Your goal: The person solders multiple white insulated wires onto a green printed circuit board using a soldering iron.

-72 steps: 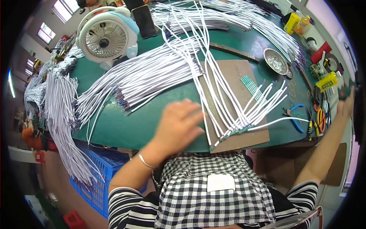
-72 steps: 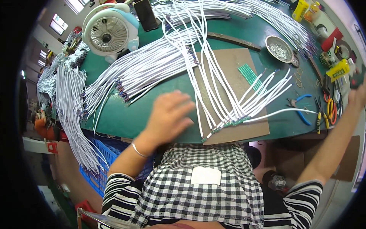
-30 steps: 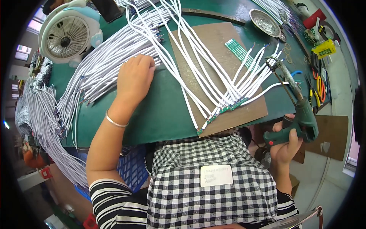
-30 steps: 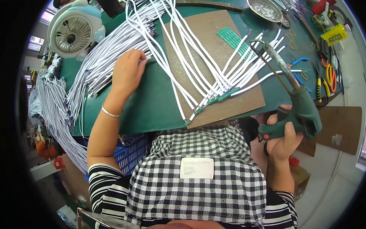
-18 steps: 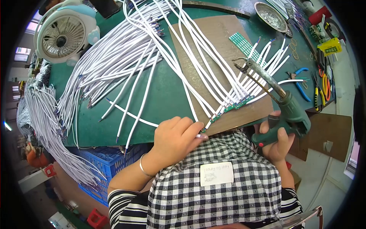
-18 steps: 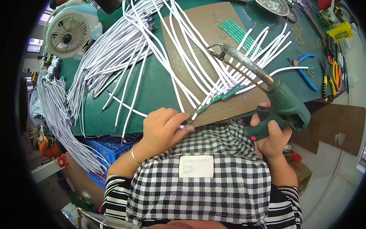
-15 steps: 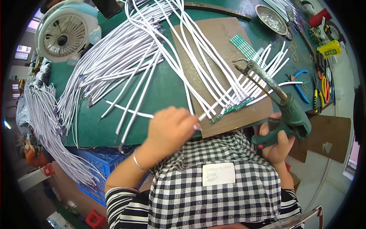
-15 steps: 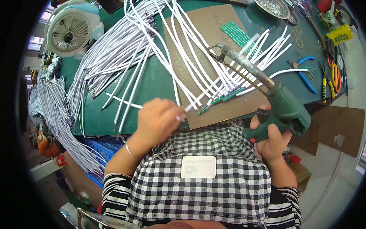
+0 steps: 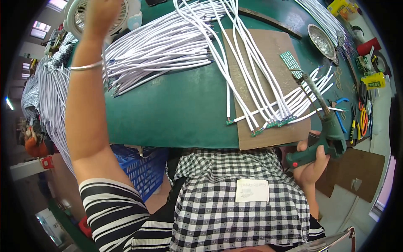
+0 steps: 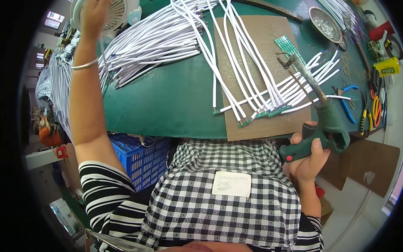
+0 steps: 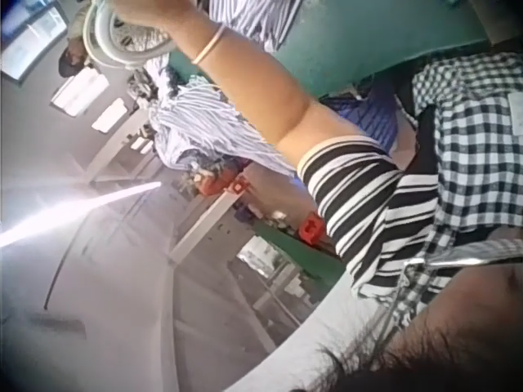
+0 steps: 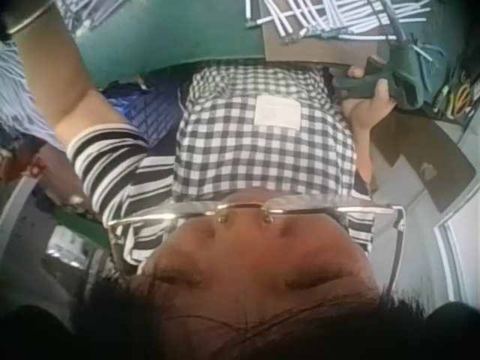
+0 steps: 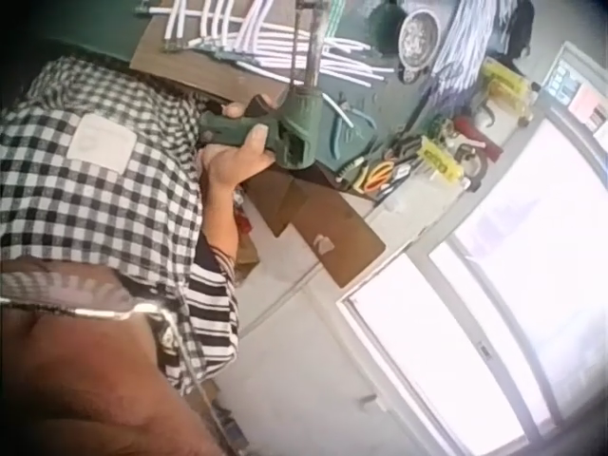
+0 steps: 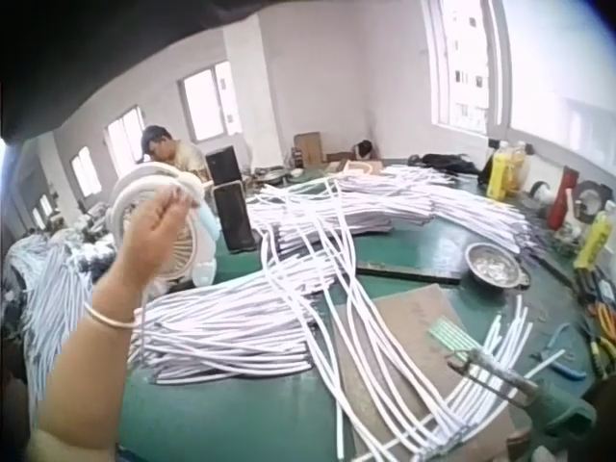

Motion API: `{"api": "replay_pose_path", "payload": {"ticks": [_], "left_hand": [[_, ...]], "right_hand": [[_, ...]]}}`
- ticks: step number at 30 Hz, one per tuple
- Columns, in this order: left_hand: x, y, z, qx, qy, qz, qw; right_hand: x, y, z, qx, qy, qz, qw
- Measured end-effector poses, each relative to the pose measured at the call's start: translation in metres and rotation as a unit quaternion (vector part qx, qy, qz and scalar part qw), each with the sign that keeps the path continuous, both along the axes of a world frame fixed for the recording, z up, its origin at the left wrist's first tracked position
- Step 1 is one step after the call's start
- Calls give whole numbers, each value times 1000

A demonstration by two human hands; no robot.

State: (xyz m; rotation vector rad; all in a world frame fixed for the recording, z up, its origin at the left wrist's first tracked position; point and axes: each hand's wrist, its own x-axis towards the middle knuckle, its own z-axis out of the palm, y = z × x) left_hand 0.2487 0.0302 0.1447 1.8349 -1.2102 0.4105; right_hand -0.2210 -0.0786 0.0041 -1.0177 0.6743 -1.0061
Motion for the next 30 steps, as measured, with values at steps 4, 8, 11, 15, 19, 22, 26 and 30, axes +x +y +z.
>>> {"api": "replay_pose_path", "payload": {"ticks": [4, 8, 11, 15, 19, 22, 26, 30], "left_hand": [[-22, 26, -16, 179, -249, -153, 939], [-167, 44, -76, 395, -120, -240, 878], [-207, 76, -120, 351, -50, -249, 901], [-226, 80, -142, 195, 45, -164, 966], [-230, 74, -142, 160, 72, -126, 976], [-228, 73, -139, 162, 69, -109, 978], [-221, 66, -137, 156, 49, -84, 983], [-222, 61, -138, 160, 53, -81, 982]], "right_hand": [[-5, 4, -3, -35, -12, -4, 999], [-19, 3, -7, -21, 21, 7, 1000], [-29, 9, -15, 2, 35, 65, 997], [-40, 16, -10, 10, 103, 167, 981], [-58, 17, -21, -73, 158, 236, 956], [-51, 6, -16, -212, 245, 248, 913], [-33, 14, -5, -182, 252, 209, 927], [-38, 17, -13, -200, 278, 219, 914]]}}
